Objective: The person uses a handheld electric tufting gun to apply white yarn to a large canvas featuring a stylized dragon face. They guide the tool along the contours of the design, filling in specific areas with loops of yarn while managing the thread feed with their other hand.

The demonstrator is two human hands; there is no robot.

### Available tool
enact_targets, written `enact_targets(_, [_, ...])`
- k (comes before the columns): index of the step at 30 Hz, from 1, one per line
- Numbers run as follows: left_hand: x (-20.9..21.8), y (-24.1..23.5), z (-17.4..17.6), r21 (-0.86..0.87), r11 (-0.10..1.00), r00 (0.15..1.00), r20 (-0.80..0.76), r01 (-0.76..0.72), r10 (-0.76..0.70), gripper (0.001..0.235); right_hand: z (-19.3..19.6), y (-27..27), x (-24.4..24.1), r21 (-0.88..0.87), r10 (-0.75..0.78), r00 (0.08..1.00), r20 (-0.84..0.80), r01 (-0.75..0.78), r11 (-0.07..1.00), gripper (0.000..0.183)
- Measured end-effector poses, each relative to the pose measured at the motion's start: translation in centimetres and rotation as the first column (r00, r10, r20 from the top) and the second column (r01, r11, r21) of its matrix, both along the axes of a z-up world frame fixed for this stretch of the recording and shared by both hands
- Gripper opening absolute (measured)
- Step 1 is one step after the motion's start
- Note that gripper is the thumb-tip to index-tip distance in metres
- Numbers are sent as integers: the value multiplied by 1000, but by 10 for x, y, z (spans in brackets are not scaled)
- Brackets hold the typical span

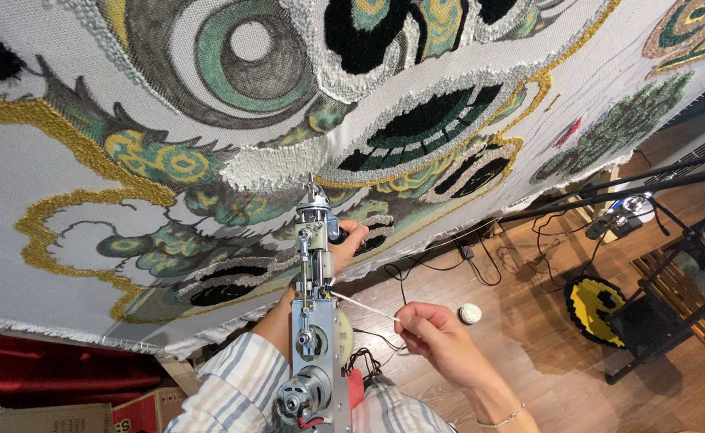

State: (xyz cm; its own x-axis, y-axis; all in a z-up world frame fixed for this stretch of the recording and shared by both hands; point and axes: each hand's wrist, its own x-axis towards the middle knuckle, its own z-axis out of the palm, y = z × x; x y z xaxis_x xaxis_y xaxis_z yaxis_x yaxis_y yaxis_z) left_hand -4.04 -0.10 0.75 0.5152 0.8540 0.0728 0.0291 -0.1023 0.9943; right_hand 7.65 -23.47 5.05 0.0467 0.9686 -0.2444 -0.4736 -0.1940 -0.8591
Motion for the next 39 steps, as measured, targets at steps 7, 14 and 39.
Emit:
enact_targets(7, [-11,1,4,52,998,997,-67,45,-42,28,0,-14,14,-60,-14,990,143,23,998,23])
enact_targets(14, [-6,4,-22,-7,999,993,112,-40,41,23,-12,-39,74,154,7,992,-127,12,988,20])
enact_targets(39, [118,-58,-46,-308,807,856,306,504,-417,21,18,-38,157,-1,-530,837,135,535,845,24])
